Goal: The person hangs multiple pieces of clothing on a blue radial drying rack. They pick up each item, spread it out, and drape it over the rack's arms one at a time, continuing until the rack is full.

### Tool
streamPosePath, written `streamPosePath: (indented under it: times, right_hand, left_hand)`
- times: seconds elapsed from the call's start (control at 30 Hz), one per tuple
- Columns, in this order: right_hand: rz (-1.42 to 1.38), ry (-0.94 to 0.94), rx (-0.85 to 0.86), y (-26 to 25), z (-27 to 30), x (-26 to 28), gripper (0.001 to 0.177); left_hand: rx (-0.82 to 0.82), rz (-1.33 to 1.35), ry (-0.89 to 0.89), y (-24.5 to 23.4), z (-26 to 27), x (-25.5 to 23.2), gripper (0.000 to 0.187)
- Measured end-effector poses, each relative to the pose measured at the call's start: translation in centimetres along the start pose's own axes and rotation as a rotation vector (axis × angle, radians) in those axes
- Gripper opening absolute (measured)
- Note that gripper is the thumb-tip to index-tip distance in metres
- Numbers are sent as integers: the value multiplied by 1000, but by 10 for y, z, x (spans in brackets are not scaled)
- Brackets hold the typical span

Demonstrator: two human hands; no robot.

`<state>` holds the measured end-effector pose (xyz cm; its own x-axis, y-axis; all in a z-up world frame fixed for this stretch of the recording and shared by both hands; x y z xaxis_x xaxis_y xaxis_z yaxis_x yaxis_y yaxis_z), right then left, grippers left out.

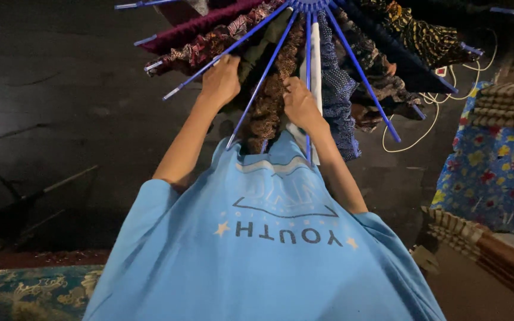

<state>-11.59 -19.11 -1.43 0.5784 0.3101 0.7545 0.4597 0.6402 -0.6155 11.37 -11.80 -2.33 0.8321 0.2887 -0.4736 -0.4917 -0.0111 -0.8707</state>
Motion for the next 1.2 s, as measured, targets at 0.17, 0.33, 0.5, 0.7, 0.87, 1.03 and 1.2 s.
streamPosePath:
  times: [0.17, 0.33, 0.5, 0.7, 0.87, 1.03, 1.2]
  right_hand:
    - [-66, -1, 31, 0, 2, 6, 27]
    - [-57, -18, -24, 0, 0, 7, 24]
    - [-88, -22, -28, -2, 0, 12, 22]
    - [-54, -45, -61, -3, -3, 14, 22]
    - [-91, 85, 28, -11, 1, 25, 21]
    - [-95, 19, -45, 2, -2, 2, 24]
    - [-100, -23, -42, -3, 3, 12, 25]
  left_hand:
    - [245, 278, -185, 44, 25, 40, 14]
    - [127, 227, -201, 15, 13, 15, 31]
    - [32, 229, -83, -13, -13, -43, 50]
    - [-289, 402, 212, 10, -51, -57, 36]
    - [-333, 345, 264, -8, -44, -61, 18]
    - [-195, 151, 214, 25, -72, -56, 37]
    - [-107, 67, 153, 39, -92, -62, 46]
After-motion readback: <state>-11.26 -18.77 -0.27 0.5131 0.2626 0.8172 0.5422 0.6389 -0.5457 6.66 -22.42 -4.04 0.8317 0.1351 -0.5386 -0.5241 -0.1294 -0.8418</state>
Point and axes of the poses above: each hand's wrist, its own z-axis away from the middle knuckle, its own y-axis out of the palm, x = y × z, the point moved 5 cm from there along -z, towards the middle knuckle, and after that the axes turned 4 degrees about -x, right-handed, at the moved point
